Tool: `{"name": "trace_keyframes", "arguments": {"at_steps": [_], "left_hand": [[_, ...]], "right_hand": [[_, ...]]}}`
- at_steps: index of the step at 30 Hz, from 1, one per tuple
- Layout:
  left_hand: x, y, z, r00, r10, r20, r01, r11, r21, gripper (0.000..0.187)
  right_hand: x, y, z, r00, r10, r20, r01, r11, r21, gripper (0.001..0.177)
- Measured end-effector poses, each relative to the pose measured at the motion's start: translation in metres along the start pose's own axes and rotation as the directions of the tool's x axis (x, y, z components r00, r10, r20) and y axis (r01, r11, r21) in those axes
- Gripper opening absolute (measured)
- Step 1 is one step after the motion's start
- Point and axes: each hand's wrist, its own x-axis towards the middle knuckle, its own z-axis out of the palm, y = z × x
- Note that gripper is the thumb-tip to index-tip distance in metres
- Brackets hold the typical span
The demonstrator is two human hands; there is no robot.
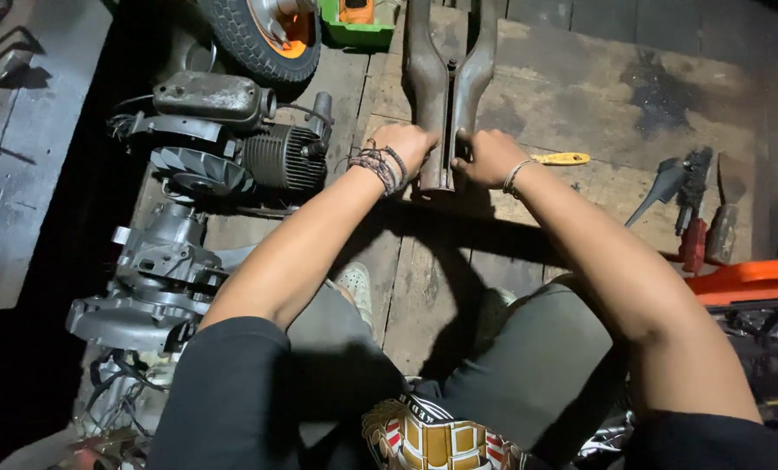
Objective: A person uses a small brush to clean the interior and exterior surfaces of a motorcycle front fork assembly.
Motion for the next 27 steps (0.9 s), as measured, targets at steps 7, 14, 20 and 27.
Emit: {"name": "trace_keyframes", "arguments": {"at_steps": [7,14,20,27], "left_hand": [[-0.003,0.002,-0.003,0.999,-0.017,0.027,0.017,1.000,-0.010,0.012],[-0.002,0.005,-0.012,0.997,-0.058,0.047,0.058,0.998,-0.017,0.018],[0.008,0.003,-0.007,0.995,-0.078,0.058,0.080,0.997,-0.025,0.019],[0.008,0.007,-0.016,0.992,-0.069,0.107,0.071,0.997,-0.019,0.020]], "right_hand": [[0.007,0.013,0.013,1.000,-0.020,-0.007,0.020,0.999,-0.031,0.048],[0.003,0.000,0.003,1.000,0.025,-0.002,-0.025,1.000,-0.015,0.050],[0.001,-0.004,-0.001,0.999,0.033,0.008,-0.033,0.999,-0.002,0.047],[-0.003,-0.010,-0.010,0.999,0.030,0.015,-0.030,0.999,0.010,0.051]]}}
